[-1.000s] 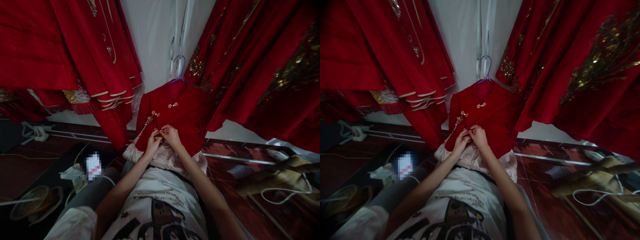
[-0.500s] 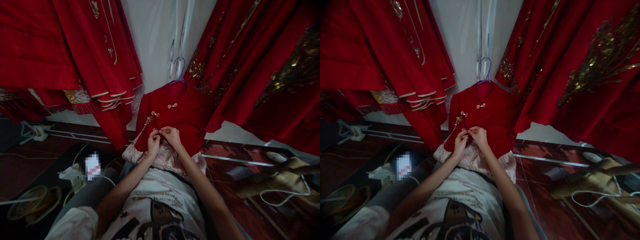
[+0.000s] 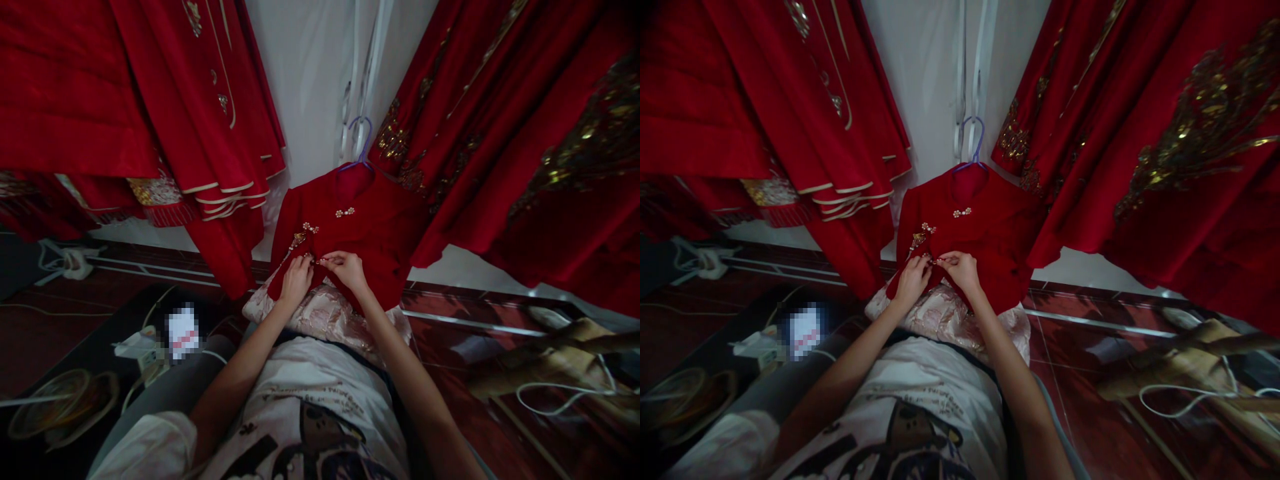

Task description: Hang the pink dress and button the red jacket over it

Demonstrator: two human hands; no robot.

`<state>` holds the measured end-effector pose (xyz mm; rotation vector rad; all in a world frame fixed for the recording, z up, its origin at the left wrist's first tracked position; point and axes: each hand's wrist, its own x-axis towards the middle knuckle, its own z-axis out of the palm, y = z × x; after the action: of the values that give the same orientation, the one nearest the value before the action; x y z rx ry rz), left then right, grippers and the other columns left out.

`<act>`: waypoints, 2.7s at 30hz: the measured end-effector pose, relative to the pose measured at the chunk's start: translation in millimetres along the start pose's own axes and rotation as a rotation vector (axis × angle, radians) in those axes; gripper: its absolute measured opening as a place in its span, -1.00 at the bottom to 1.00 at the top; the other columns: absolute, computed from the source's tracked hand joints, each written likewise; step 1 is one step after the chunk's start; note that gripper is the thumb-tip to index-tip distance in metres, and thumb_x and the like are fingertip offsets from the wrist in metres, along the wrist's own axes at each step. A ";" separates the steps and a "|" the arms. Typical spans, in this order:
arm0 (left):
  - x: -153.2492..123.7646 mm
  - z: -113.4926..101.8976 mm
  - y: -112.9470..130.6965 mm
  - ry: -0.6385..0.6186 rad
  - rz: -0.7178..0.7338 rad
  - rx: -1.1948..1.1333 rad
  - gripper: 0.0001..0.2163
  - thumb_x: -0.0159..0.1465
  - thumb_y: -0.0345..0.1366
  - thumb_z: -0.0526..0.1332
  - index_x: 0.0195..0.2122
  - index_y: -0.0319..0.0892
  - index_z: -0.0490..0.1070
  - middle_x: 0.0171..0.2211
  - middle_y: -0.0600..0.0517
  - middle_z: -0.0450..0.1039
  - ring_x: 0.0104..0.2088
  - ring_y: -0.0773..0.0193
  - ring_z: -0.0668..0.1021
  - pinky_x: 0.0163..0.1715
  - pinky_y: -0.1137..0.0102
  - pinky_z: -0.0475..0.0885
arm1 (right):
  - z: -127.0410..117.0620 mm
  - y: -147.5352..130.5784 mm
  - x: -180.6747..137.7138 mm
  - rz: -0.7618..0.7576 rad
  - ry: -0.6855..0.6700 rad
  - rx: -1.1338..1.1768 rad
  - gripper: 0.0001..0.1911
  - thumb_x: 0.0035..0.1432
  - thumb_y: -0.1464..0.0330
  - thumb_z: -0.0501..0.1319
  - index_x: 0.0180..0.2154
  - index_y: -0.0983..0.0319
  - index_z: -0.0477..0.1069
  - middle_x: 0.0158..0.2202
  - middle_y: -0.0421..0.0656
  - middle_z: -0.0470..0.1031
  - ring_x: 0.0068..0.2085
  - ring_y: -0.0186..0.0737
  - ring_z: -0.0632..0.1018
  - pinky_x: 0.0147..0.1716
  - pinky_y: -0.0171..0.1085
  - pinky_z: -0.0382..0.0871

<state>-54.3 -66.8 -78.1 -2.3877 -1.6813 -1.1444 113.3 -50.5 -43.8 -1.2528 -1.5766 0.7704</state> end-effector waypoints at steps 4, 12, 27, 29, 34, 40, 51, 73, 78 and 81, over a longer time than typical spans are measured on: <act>6.2 -4.2 -15.5 0.052 0.058 -0.072 -0.82 0.30 -0.38 0.10 -0.11 -0.14 0.42 -0.21 -0.03 0.35 -0.20 0.25 0.47 -0.13 0.37 0.43 | 3.0 0.5 0.5 0.070 -0.129 0.185 -0.76 -0.10 0.29 0.37 -0.33 0.26 0.56 -0.38 -0.14 0.63 -0.35 -0.27 0.61 -0.29 -0.32 0.50; 5.6 -9.6 -6.8 0.152 -0.136 -0.449 -0.84 0.20 -0.42 0.19 -0.20 -0.19 0.48 -0.31 0.02 0.48 -0.37 0.36 0.57 -0.31 0.44 0.55 | 20.1 1.8 -4.2 0.019 0.011 0.158 -0.75 -0.05 0.23 0.34 -0.31 0.24 0.56 -0.32 -0.12 0.63 -0.34 -0.26 0.62 -0.29 -0.32 0.50; 10.5 -15.1 -11.6 0.045 -0.174 -0.579 -0.84 0.13 -0.43 0.26 -0.26 -0.20 0.56 -0.32 0.00 0.59 -0.40 0.32 0.61 -0.30 0.38 0.57 | 41.6 0.1 -19.4 -0.036 0.205 0.104 -0.72 0.08 0.19 0.25 -0.26 0.24 0.55 -0.26 -0.09 0.57 -0.32 -0.26 0.58 -0.30 -0.32 0.51; 13.5 -21.2 -13.7 0.020 -0.121 -0.516 -0.87 0.14 -0.40 0.27 -0.28 -0.18 0.57 -0.34 0.01 0.56 -0.41 0.33 0.59 -0.32 0.40 0.54 | 41.7 -0.1 -19.8 -0.039 0.202 0.097 -0.73 0.08 0.20 0.25 -0.27 0.24 0.54 -0.26 -0.10 0.56 -0.32 -0.27 0.57 -0.30 -0.32 0.51; 21.8 -30.0 -20.8 0.011 -0.010 -0.368 -0.91 0.12 -0.40 0.30 -0.34 -0.15 0.56 -0.35 0.03 0.45 -0.35 0.34 0.50 -0.30 0.42 0.45 | 42.1 -0.9 -22.6 -0.092 0.210 0.047 -0.76 0.12 0.22 0.22 -0.27 0.24 0.54 -0.27 -0.10 0.53 -0.33 -0.29 0.55 -0.31 -0.33 0.50; 20.9 -24.6 -24.7 0.038 -0.011 -0.401 -0.77 0.10 -0.46 0.27 -0.19 -0.17 0.45 -0.22 0.01 0.37 -0.27 0.33 0.46 -0.22 0.39 0.44 | 31.2 -6.7 -18.4 -0.147 0.137 -0.068 -0.79 0.13 0.31 0.20 -0.24 0.25 0.54 -0.30 -0.11 0.52 -0.35 -0.30 0.55 -0.30 -0.32 0.49; 5.8 -24.0 -23.0 0.089 -0.002 -0.232 -0.77 0.17 -0.33 0.28 -0.12 -0.04 0.50 -0.18 0.00 0.32 -0.11 0.21 0.43 -0.04 0.24 0.39 | -42.5 -56.8 -6.9 -0.182 0.195 0.178 -0.69 0.13 0.17 0.22 -0.18 0.24 0.50 -0.51 -0.22 0.46 -0.52 -0.35 0.49 -0.55 -0.39 0.43; 31.2 -18.9 -30.4 0.118 0.546 -0.079 -0.85 0.30 -0.34 0.18 -0.26 -0.05 0.56 -0.28 0.12 0.62 -0.18 0.29 0.61 0.31 -0.09 0.05 | -42.7 -61.5 -10.2 -0.219 0.104 0.164 -0.70 0.15 0.17 0.22 -0.19 0.23 0.51 -0.61 -0.27 0.39 -0.55 -0.36 0.47 -0.49 -0.39 0.35; 27.2 -11.2 -34.3 0.189 0.550 -0.117 -0.84 0.29 -0.39 0.19 -0.21 -0.05 0.54 -0.23 0.11 0.61 -0.16 0.27 0.62 0.33 -0.12 0.01 | -44.4 -57.7 -8.1 -0.204 0.081 0.165 -0.69 0.14 0.15 0.22 -0.19 0.23 0.50 -0.61 -0.27 0.39 -0.54 -0.34 0.47 -0.49 -0.38 0.36; 29.6 -8.2 -35.0 0.214 0.563 -0.125 -0.83 0.29 -0.41 0.18 -0.18 -0.05 0.52 -0.23 0.12 0.61 -0.18 0.28 0.62 0.31 -0.09 0.09 | -44.7 -52.2 -3.7 -0.185 0.080 0.148 -0.69 0.16 0.15 0.20 -0.19 0.23 0.50 -0.60 -0.25 0.41 -0.54 -0.34 0.47 -0.49 -0.38 0.35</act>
<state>-82.8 -31.1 -69.1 -2.4520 -0.8133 -1.3498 136.2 -72.0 17.5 -1.0030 -1.5171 0.6963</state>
